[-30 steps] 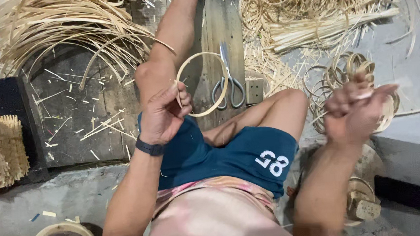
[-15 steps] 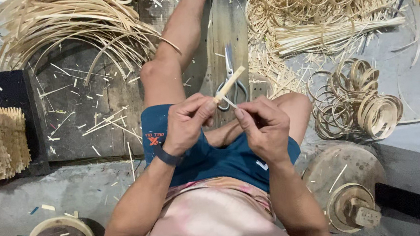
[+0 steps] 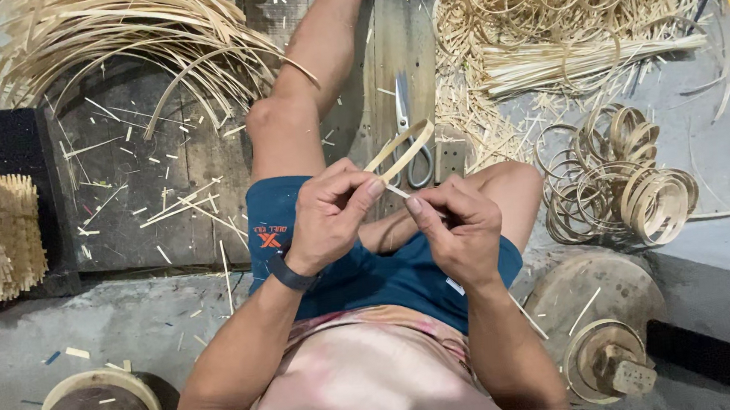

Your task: The person sits on the floor and weaves thin bamboo strips around a circular bamboo ring to form a basket rim. They use scissors to trim excess material and tie off the ends, then place the finished rim aside.

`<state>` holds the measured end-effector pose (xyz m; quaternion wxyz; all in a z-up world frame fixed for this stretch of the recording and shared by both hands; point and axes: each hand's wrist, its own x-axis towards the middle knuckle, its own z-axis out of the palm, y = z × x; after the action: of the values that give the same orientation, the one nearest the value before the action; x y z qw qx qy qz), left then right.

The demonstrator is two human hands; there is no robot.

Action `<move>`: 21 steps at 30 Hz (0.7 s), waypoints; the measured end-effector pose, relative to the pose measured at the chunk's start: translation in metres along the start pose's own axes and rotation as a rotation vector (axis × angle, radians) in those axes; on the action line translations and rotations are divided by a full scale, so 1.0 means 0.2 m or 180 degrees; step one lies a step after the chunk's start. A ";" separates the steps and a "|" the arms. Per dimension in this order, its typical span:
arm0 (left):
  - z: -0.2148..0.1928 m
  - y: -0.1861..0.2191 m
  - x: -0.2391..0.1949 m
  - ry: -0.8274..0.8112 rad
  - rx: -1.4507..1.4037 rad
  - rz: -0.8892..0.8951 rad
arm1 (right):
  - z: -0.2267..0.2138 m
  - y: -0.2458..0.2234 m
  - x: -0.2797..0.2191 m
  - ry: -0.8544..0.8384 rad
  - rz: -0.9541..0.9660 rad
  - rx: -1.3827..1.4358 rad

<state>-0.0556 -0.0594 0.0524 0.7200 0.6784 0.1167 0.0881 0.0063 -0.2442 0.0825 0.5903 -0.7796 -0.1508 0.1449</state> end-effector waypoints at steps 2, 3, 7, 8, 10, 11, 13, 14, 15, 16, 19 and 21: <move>0.00 -0.01 0.00 -0.0125 0.0144 0.0118 | 0.01 0.04 0.01 0.0043 -0.0021 -0.0307; 0.00 -0.01 -0.01 -0.0187 0.0132 0.0010 | 0.01 0.07 0.01 0.0069 -0.0025 -0.0464; 0.04 -0.04 -0.03 -0.0413 -0.0016 -0.0231 | 0.06 0.24 0.07 0.0154 0.0029 0.0237; 0.05 -0.05 -0.03 -0.0458 -0.0075 -0.0250 | 0.07 0.28 0.08 0.0218 -0.0041 0.0164; 0.07 -0.08 -0.05 -0.0551 -0.0196 -0.0622 | 0.12 0.34 0.06 0.0350 -0.0017 0.0271; 0.07 -0.09 -0.05 -0.0599 -0.0250 -0.0788 | 0.15 0.36 0.06 0.0430 0.0036 0.0449; 0.07 -0.10 -0.03 -0.0594 -0.0134 -0.0441 | 0.16 0.36 0.08 0.0475 0.0281 0.0629; 0.06 -0.10 -0.03 -0.0587 -0.0075 -0.0269 | 0.14 0.33 0.08 0.0440 0.0473 0.0629; 0.06 -0.11 -0.02 -0.0533 0.0066 -0.0151 | 0.13 0.30 0.09 0.0400 0.0675 0.0629; 0.05 -0.11 -0.02 -0.0478 0.0208 -0.0033 | 0.09 0.26 0.09 0.0362 0.0289 0.0020; 0.04 -0.09 0.01 -0.0347 0.0442 0.0104 | -0.06 0.08 0.13 0.0250 -0.0656 -0.1311; 0.05 -0.08 0.02 -0.0364 0.0577 0.0146 | -0.13 -0.02 0.13 0.0148 -0.0952 -0.1528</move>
<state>-0.0492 -0.0679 0.0360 0.6590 0.7471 0.0673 0.0548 0.0408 -0.2554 0.0926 0.4068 -0.8694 -0.2806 -0.0015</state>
